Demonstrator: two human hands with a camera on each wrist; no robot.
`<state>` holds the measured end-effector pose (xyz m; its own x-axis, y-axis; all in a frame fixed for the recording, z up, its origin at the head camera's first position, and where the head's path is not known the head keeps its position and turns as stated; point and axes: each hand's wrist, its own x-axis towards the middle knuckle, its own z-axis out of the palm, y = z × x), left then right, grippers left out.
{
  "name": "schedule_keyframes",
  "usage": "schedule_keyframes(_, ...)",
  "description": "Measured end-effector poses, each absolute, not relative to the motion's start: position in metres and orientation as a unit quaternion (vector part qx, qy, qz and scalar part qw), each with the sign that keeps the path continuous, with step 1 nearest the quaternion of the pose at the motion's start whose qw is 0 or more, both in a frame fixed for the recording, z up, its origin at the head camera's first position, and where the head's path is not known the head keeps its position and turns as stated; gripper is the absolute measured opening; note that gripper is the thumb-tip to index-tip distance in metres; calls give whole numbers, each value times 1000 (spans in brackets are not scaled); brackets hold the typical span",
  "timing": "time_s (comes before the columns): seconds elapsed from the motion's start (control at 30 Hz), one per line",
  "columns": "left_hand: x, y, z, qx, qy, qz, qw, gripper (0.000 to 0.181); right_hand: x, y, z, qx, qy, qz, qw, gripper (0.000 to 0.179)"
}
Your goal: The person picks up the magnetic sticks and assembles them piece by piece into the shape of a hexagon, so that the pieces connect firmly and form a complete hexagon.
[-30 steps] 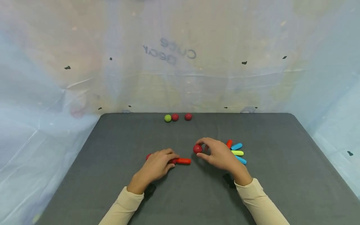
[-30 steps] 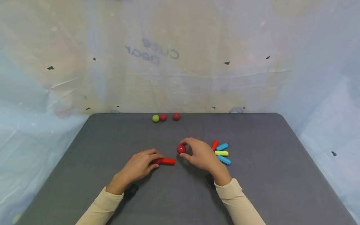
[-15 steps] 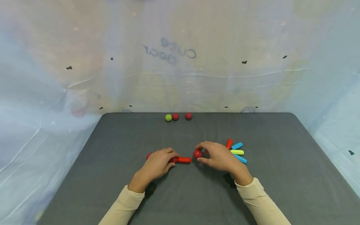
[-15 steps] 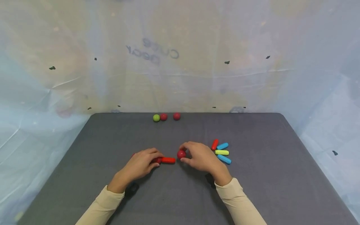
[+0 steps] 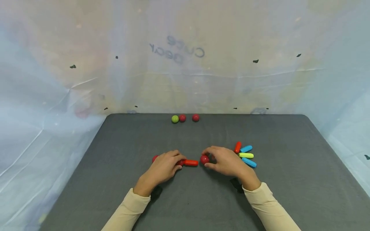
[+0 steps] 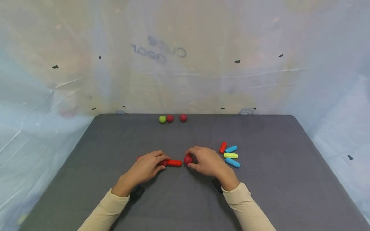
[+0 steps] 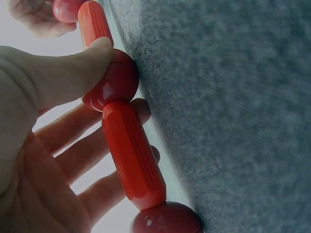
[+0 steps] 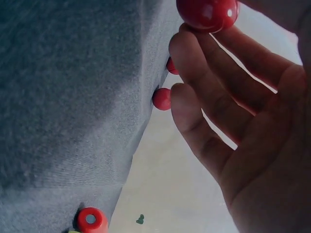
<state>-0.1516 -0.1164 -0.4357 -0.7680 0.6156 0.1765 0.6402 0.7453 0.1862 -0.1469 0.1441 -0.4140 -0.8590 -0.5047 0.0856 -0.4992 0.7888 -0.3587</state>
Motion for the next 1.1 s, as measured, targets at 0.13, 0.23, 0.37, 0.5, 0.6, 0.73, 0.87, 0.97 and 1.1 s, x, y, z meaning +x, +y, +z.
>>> schedule_keyframes(0.13,-152,-115,-435,-334,-934,-118,49,27,-147,145,-415,-267,946,-181,12,34)
schedule_keyframes(0.23,-153,-115,-435,-332,-934,-122,42,28,-148,146,-416,-271,946,-179,12,33)
schedule_keyframes(0.37,-154,-116,-436,-334,-933,-132,39,28,-148,146,-418,-276,945,-174,14,33)
schedule_keyframes(0.5,-154,-117,-436,-336,-930,-141,41,28,-149,145,-420,-282,943,-174,13,33)
schedule_keyframes(0.6,-154,-117,-436,-334,-931,-146,38,29,-149,144,-422,-283,942,-179,14,34)
schedule_keyframes(0.73,-154,-117,-435,-330,-931,-153,31,31,-149,141,-420,-274,943,-187,26,35)
schedule_keyframes(0.87,-154,-117,-436,-329,-931,-158,26,32,-148,139,-420,-265,945,-190,34,33)
schedule_keyframes(0.97,-155,-117,-436,-331,-930,-158,24,32,-148,138,-422,-262,945,-193,32,33)
schedule_keyframes(1.1,-156,-117,-436,-334,-930,-154,24,31,-149,136,-423,-260,945,-194,30,32)
